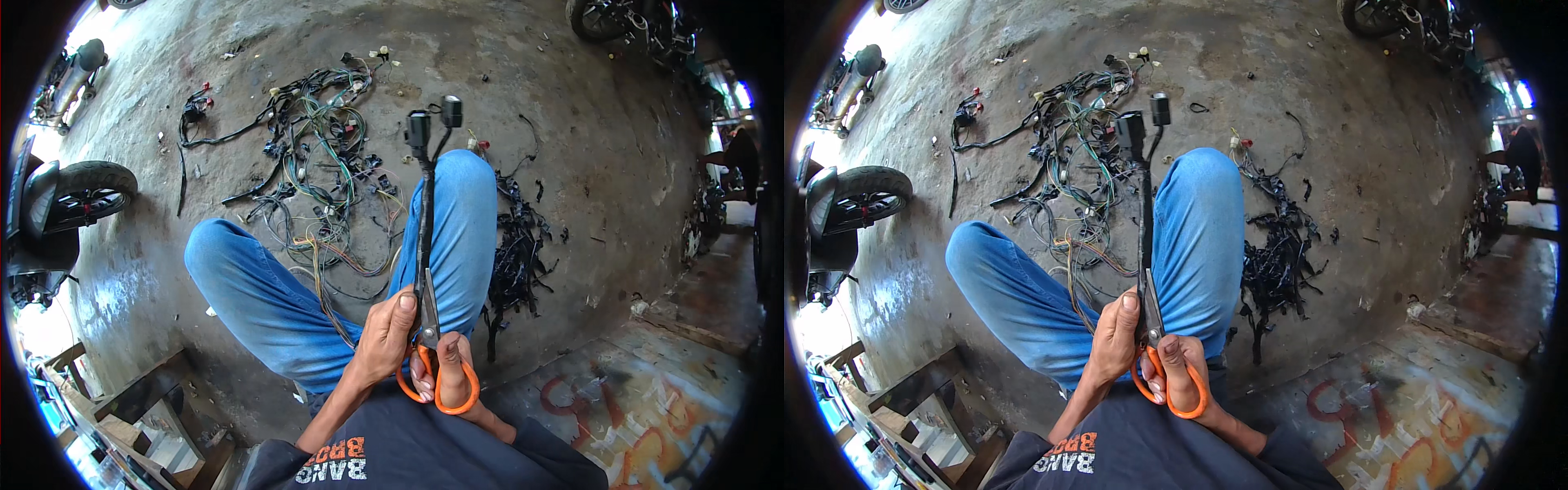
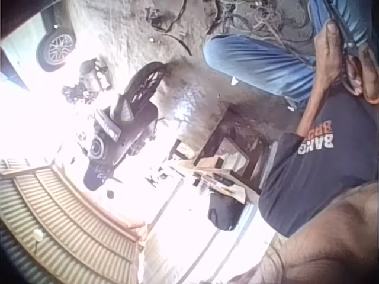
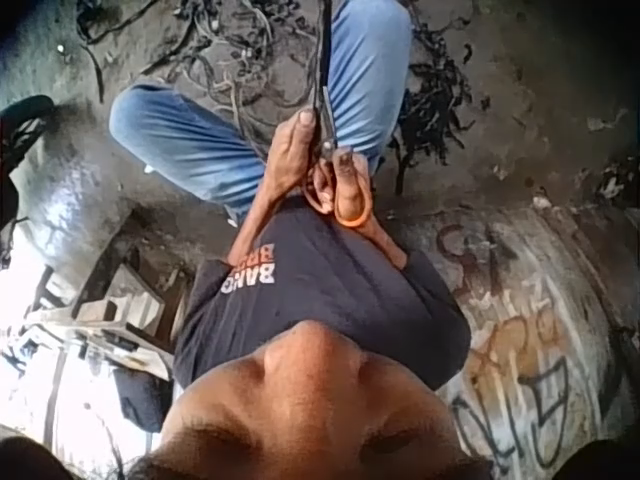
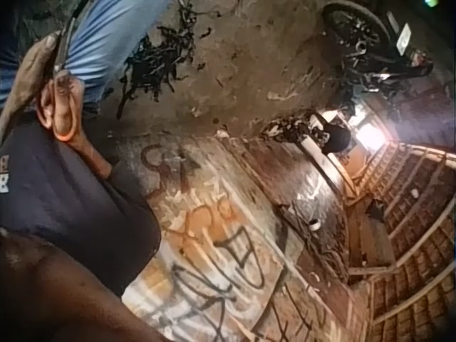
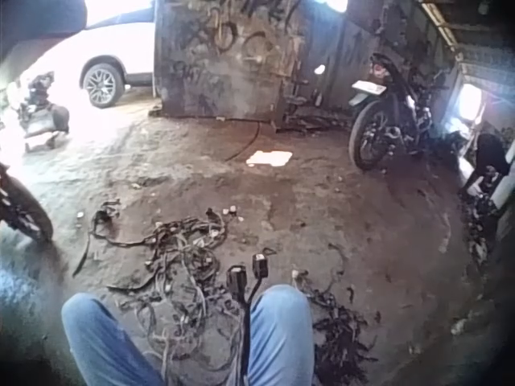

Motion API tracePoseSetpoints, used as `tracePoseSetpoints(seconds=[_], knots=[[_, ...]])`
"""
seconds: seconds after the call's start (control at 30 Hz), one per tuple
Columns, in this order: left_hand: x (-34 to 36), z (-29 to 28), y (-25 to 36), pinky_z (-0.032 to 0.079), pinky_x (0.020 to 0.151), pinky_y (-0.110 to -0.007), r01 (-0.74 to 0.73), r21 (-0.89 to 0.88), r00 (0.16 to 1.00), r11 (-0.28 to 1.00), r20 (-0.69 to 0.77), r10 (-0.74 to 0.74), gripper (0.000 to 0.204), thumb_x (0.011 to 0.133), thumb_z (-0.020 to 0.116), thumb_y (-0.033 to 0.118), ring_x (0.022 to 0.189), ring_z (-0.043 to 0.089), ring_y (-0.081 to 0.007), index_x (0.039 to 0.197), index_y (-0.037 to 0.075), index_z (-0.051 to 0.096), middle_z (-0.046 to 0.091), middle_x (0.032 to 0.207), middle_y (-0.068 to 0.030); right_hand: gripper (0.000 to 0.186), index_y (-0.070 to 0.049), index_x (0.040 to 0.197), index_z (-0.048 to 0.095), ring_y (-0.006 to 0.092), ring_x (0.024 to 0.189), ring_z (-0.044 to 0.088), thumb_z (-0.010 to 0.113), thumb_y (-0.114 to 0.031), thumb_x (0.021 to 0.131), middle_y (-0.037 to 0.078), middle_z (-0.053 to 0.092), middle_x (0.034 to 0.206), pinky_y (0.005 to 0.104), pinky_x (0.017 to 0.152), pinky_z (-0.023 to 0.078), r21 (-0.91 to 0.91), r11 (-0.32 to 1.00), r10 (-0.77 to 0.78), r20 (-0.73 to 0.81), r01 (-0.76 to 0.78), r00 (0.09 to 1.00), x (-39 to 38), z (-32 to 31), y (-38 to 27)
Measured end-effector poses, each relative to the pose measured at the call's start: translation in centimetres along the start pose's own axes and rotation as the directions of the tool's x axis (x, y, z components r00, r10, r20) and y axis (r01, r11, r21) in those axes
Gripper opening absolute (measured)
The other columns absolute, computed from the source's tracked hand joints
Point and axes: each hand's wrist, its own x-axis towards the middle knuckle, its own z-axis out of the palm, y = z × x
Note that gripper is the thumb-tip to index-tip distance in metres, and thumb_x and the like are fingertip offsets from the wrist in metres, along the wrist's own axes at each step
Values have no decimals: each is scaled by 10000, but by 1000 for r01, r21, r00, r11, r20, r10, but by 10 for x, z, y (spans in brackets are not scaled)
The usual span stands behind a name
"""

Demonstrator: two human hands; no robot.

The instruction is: Repairing a motorcycle wiring harness by stripping protective tape with scissors and inspecting internal wires.

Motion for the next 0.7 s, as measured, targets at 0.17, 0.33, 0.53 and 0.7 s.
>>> tracePoseSetpoints(seconds=[0.17,0.33,0.53,0.7], knots=[[-3,-12,14,333,558,-300,104,8,990,995,96,-105,459,1097,341,381,619,384,-111,849,21,481,394,661,-14,709,-22,661,529,84,405,429,495,-672,943,14,445,514,230,373,355,66,993,86,103,-93,991,2,-9,-6],[6,-51,40,369,570,-339,-108,256,955,961,295,28,478,1085,358,407,592,422,-200,870,5,502,442,652,-65,701,-31,655,519,68,362,380,478,-668,944,3,413,496,224,328,331,-17,978,204,306,-209,930,4,-34,-37],[15,-76,55,351,553,-348,-173,317,869,933,494,-7,538,1076,367,454,565,412,-181,804,8,500,420,610,-53,785,-31,620,505,61,336,409,438,-767,886,-9,409,457,209,311,344,-196,934,354,406,-299,842,6,-59,-67],[6,-60,44,304,505,-290,-86,152,911,985,411,16,581,1068,355,497,546,389,-95,819,8,543,431,593,9,793,-10,686,523,55,345,401,424,-772,880,-10,415,479,199,318,338,-68,936,342,421,-346,840,5,-55,-56]])
